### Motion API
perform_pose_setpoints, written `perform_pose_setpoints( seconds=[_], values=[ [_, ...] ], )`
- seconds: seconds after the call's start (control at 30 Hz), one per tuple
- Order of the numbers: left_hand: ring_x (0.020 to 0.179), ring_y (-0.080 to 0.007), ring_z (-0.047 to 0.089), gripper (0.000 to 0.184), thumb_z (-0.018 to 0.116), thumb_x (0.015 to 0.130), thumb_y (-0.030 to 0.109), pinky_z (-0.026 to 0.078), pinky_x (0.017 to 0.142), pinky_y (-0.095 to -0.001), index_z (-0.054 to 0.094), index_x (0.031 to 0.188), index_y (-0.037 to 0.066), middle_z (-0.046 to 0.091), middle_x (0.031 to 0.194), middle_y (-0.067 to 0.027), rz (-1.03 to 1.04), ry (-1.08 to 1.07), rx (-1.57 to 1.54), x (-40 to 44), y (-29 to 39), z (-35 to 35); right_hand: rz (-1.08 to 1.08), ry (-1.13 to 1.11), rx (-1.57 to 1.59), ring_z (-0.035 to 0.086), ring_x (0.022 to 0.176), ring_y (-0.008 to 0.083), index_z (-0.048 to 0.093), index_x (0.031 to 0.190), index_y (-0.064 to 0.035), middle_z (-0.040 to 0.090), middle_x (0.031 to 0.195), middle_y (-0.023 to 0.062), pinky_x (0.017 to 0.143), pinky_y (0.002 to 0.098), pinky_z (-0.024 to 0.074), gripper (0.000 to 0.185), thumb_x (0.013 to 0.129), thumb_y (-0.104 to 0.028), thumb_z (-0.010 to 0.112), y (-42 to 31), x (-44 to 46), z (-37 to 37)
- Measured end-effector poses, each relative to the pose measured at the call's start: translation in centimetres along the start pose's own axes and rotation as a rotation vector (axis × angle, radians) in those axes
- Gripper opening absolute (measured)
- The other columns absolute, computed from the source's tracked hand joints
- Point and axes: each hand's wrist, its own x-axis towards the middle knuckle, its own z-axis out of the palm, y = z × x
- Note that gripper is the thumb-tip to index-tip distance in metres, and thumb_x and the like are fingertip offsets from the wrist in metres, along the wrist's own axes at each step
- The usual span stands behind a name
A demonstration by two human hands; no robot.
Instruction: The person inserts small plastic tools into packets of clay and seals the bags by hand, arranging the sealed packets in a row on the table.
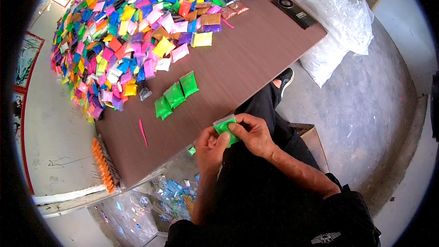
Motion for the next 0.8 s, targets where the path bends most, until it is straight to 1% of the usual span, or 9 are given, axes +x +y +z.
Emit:
perform_pose_setpoints(
  seconds=[0.07,0.17,0.2,0.37,0.5,0.57,0.63,0.7,0.8],
  values=[
    [0.078,-0.0066,0.060,0.021,0.070,0.096,0.013,0.051,0.072,-0.0228,0.064,0.108,-0.002,0.066,0.090,-0.0025,-0.164,-0.039,0.010,-0.3,0.3,0.1,-0.001,0.000,-0.019,0.061,0.092,0.0081,0.066,0.113,0.0007,0.068,0.102,0.0021,0.082,0.0261,0.0521,0.019,0.101,-0.013,0.064,0.0,0.1,-0.3],
    [0.077,-0.0066,0.060,0.021,0.070,0.096,0.015,0.051,0.069,-0.0231,0.065,0.108,-0.002,0.066,0.088,-0.0027,-0.101,-0.044,0.113,-0.3,-0.2,-0.4,0.021,-0.008,0.005,0.061,0.092,0.0084,0.066,0.113,0.0010,0.068,0.101,0.0022,0.082,0.0262,0.0522,0.020,0.101,-0.014,0.064,-0.3,0.1,-0.1],
    [0.077,-0.0066,0.060,0.021,0.070,0.096,0.015,0.051,0.069,-0.0231,0.065,0.108,-0.002,0.066,0.088,-0.0027,-0.101,-0.044,0.113,-0.1,-0.5,-0.6,0.044,-0.018,0.049,0.061,0.092,0.0085,0.066,0.113,0.0012,0.068,0.101,0.0022,0.082,0.0262,0.0522,0.020,0.101,-0.015,0.064,-0.5,0.1,0.0],
    [0.076,-0.0067,0.060,0.024,0.070,0.096,0.018,0.051,0.067,-0.0229,0.065,0.108,-0.002,0.067,0.087,-0.0030,-0.011,-0.006,0.105,0.2,-0.7,-0.9,0.063,-0.072,0.022,0.062,0.091,0.0090,0.066,0.113,0.0021,0.068,0.099,0.0022,0.080,0.0266,0.0529,0.021,0.101,-0.015,0.063,-0.9,0.0,0.1],
    [0.075,-0.0077,0.061,0.025,0.070,0.096,0.018,0.051,0.066,-0.0230,0.065,0.108,-0.003,0.067,0.089,-0.0036,-0.074,0.046,0.008,-0.2,0.1,0.5,0.059,-0.045,0.014,0.062,0.089,0.0095,0.066,0.114,0.0025,0.068,0.098,0.0030,0.078,0.0275,0.0536,0.021,0.101,-0.015,0.063,-0.4,-0.1,-0.1],
    [0.072,-0.0100,0.060,0.027,0.069,0.097,0.020,0.050,0.065,-0.0251,0.065,0.111,-0.002,0.066,0.084,-0.0030,-0.129,-0.008,0.059,-0.3,-0.4,0.3,0.042,-0.027,0.021,0.062,0.088,0.0095,0.066,0.114,0.0025,0.068,0.098,0.0032,0.077,0.0274,0.0534,0.021,0.101,-0.015,0.064,-0.2,-0.1,-0.2],
    [0.071,-0.0097,0.060,0.025,0.069,0.096,0.020,0.050,0.064,-0.0249,0.065,0.109,-0.002,0.066,0.083,-0.0031,-0.127,-0.018,0.074,-0.2,-0.4,0.0,0.021,-0.011,0.030,0.062,0.087,0.0094,0.066,0.114,0.0025,0.068,0.098,0.0033,0.077,0.0273,0.0533,0.022,0.101,-0.015,0.064,-0.3,-0.1,0.0],
    [0.071,-0.0095,0.060,0.024,0.070,0.096,0.019,0.049,0.063,-0.0247,0.065,0.108,-0.001,0.065,0.083,-0.0031,-0.125,-0.031,0.087,0.0,-0.6,-0.2,0.059,-0.023,0.013,0.061,0.087,0.0087,0.066,0.114,0.0019,0.067,0.098,0.0023,0.077,0.0268,0.0528,0.022,0.102,-0.016,0.063,-0.9,-0.1,0.0],
    [0.069,-0.0085,0.059,0.020,0.070,0.096,0.018,0.048,0.061,-0.0244,0.064,0.103,0.000,0.065,0.081,-0.0029,-0.069,-0.028,0.097,0.1,-0.8,-0.8,0.079,-0.064,0.047,0.060,0.089,0.0082,0.065,0.116,0.0013,0.067,0.099,0.0012,0.079,0.0266,0.0525,0.024,0.103,-0.019,0.062,-0.5,0.1,0.1]
  ],
)
